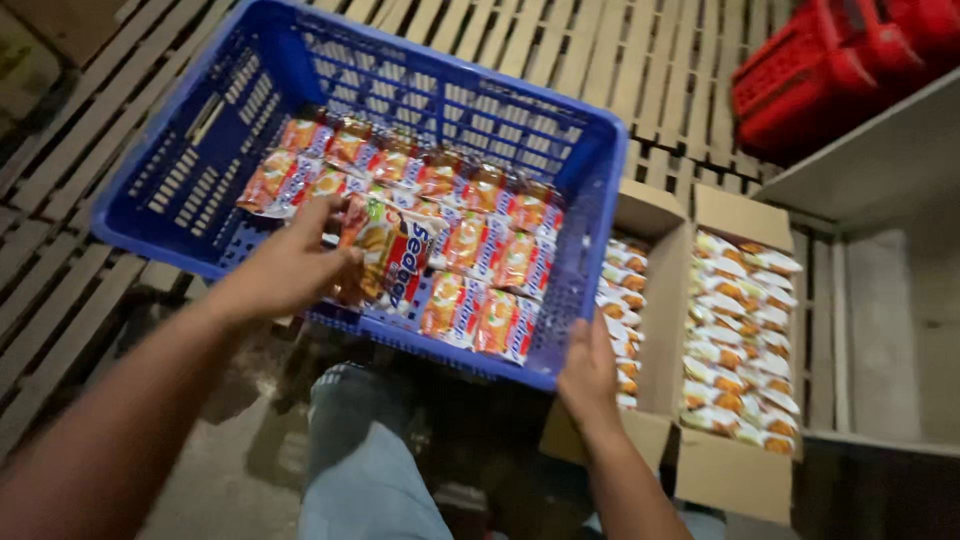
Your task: The person sorts packets of instant noodles by picking them one by one from an open cardboard box and placing them into a blue plastic crate, occasionally picking up a packet with both hands to check it before placing it.
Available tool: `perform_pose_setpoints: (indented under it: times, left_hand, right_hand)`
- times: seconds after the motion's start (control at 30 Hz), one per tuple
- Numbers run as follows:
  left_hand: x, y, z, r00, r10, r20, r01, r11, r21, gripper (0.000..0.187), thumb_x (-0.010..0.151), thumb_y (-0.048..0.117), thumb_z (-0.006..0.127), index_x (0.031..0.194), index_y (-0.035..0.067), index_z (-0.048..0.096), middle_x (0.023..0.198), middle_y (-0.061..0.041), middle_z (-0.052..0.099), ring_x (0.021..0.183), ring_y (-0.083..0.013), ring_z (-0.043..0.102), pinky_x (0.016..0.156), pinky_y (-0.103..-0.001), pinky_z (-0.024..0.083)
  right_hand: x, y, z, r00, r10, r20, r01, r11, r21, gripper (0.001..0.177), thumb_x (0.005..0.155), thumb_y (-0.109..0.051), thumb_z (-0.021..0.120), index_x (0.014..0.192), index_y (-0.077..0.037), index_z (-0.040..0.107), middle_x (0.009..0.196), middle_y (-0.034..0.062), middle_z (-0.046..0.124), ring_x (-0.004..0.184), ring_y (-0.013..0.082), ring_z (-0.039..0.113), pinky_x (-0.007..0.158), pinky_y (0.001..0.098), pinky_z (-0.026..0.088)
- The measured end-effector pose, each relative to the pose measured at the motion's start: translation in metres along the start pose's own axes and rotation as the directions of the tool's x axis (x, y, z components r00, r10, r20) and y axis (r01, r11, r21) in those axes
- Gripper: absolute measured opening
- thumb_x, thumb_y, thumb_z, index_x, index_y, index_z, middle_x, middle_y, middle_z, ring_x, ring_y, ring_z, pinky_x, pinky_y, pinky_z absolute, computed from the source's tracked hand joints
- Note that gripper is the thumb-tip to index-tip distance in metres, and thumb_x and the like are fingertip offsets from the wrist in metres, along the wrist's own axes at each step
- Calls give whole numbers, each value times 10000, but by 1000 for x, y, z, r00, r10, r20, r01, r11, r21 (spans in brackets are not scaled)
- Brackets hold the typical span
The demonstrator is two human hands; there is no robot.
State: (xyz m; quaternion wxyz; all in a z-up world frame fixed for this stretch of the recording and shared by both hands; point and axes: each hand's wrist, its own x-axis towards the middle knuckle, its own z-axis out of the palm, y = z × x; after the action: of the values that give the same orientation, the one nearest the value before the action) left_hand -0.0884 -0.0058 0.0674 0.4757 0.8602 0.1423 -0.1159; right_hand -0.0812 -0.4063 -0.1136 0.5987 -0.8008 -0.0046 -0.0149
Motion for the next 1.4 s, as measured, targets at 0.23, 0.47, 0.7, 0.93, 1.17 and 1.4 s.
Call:
perform_pose_setpoints:
  times: [0.23, 0.47, 0.7, 0.93, 1.17, 1.4]
  left_hand:
    - [104, -34, -19, 899, -262, 351, 317, 942, -110, 577, 910, -121, 536, 1473, -23, 457, 892, -386, 766, 695, -483, 758, 625, -523, 619]
    - [169, -88, 30, 703, -462, 541, 215, 863, 458, 294, 768, -73, 817, 1037, -36, 704, 809, -221, 828, 693, -269, 816, 618, -360, 649]
    - [188, -113, 67, 700, -336, 630, -311, 651, 693, 383, 975, 471, 672, 770, 246, 904, 716, 30, 806, 705, -129, 725, 707, -316, 551]
    - [181, -119, 85, 657, -402, 637, -292, 644, 707, 536, 1064, 592, 614, 867, 191, 910, 747, -103, 775, 701, -260, 750, 728, -391, 638]
    - [176, -131, 97, 577, -384, 721, -145, 820, 553, 264, 947, 329, 710, 889, 119, 858, 847, -124, 792, 703, -239, 733, 611, -378, 609]
    - [177, -135, 103, 641, -296, 709, -345, 714, 610, 518, 1010, 251, 474, 1501, 169, 620, 1541, -155, 642, 1377, -368, 633, 1131, -474, 489]
  right_hand:
    - [-10, -46, -6, 991, 133, -2, -133, 989, -61, 497, 1122, -366, 415, 1482, -92, 621, 1271, 92, 751, 1119, 195, 700, 976, 351, 570]
    - [-19, -34, -16, 983, 178, -50, -178, 984, 16, 601, 1113, -389, 405, 1579, -44, 561, 1388, 150, 698, 1196, 243, 668, 1013, 373, 551]
    - [-32, -23, -24, 942, 300, -148, -269, 942, 199, 604, 1141, -383, 468, 1649, -60, 522, 1343, 188, 684, 999, 295, 681, 814, 421, 592]
    - [-28, -73, -8, 958, 272, -90, -245, 941, 232, 750, 1084, -424, 473, 1705, -5, 435, 1408, 246, 643, 1089, 356, 680, 886, 463, 591]
    - [-31, -62, -13, 968, 201, -154, -186, 977, 107, 560, 1165, -347, 432, 1582, 4, 557, 1318, 164, 692, 1055, 236, 672, 902, 360, 584]
    - [-27, -82, -5, 963, 219, -154, -209, 975, 79, 621, 1130, -397, 434, 1605, -15, 552, 1331, 159, 686, 1102, 243, 669, 919, 358, 573]
